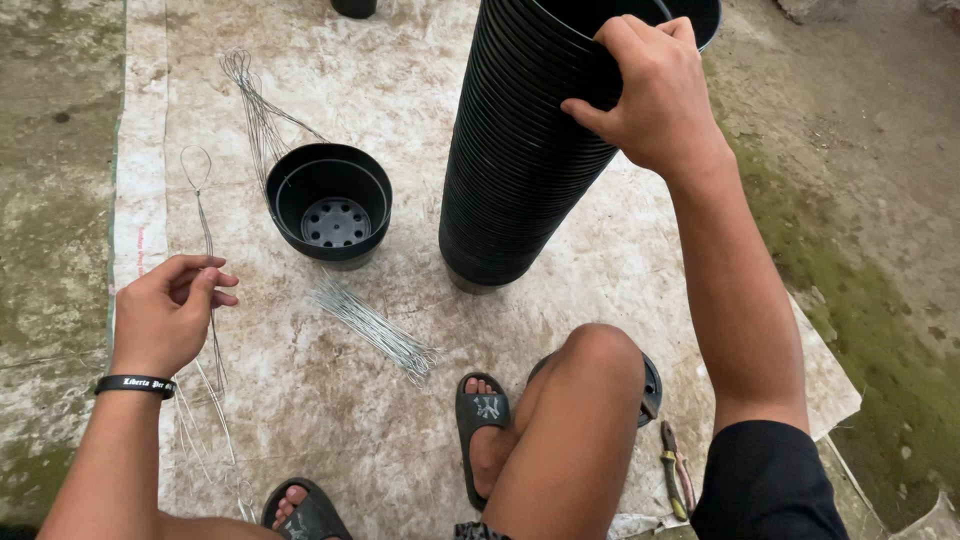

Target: The person sits on the ground and bends thin metal wires into hooks. They then insert the hooks into the drainage holes of black plastic nursery pots to create hanging mechanisms.

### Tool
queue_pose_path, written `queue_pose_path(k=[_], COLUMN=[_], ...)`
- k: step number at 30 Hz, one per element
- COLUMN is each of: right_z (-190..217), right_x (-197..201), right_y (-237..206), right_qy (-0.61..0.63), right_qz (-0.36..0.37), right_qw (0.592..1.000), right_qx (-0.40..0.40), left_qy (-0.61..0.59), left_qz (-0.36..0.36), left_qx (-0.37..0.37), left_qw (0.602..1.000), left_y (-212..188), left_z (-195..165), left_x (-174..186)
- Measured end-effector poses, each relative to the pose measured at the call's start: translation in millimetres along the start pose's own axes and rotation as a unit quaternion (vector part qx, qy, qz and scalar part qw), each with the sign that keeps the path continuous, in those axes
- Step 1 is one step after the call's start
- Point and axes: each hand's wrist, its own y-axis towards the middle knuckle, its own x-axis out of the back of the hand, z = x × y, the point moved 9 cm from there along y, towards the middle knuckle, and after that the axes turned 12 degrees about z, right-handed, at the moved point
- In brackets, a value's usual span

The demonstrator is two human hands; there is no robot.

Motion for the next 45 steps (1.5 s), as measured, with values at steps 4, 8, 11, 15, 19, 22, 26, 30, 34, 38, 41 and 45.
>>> queue_pose_path(k=[4, 8, 11, 15, 19, 22, 26, 30, 34, 38, 41, 45], right_z=[2, 5, 6, 9, 11, 10, 2, 7, -7, -10, -11, -11], right_x=[1, 1, 2, 2, 1, -1, -16, -13, -25, -27, -19, -24], right_y=[-1, -1, 0, -1, 2, 8, 29, 45, 49, 51, 59, 58], right_qy=[-0.017, -0.030, -0.034, -0.053, -0.097, -0.125, -0.157, -0.139, -0.084, -0.093, -0.105, -0.092], right_qz=[-0.005, -0.011, -0.012, -0.013, -0.004, 0.027, 0.127, 0.128, 0.213, 0.240, 0.222, 0.240], right_qw=[1.000, 0.999, 0.999, 0.999, 0.995, 0.991, 0.973, 0.980, 0.969, 0.961, 0.966, 0.963], right_qx=[0.002, -0.003, -0.002, -0.004, -0.026, -0.049, -0.110, -0.065, -0.095, -0.099, -0.082, -0.084], left_qy=[0.006, 0.004, 0.011, 0.008, 0.002, 0.000, 0.001, -0.001, -0.003, 0.000, -0.007, -0.007], left_qz=[0.000, 0.000, -0.001, -0.002, -0.001, -0.002, -0.002, -0.004, 0.002, 0.003, -0.003, 0.001], left_qx=[0.007, 0.005, 0.009, 0.005, 0.001, 0.004, 0.004, -0.002, 0.000, -0.007, -0.017, -0.026], left_qw=[1.000, 1.000, 1.000, 1.000, 1.000, 1.000, 1.000, 1.000, 1.000, 1.000, 1.000, 1.000], left_y=[1, 1, 0, 1, 1, 2, 3, 5, 8, 9, 10, 9], left_z=[-1, -1, 0, 1, 2, 4, 3, 4, 6, 5, 2, -1], left_x=[0, 0, 0, 0, -1, 0, 0, -1, -3, -1, 2, 1])
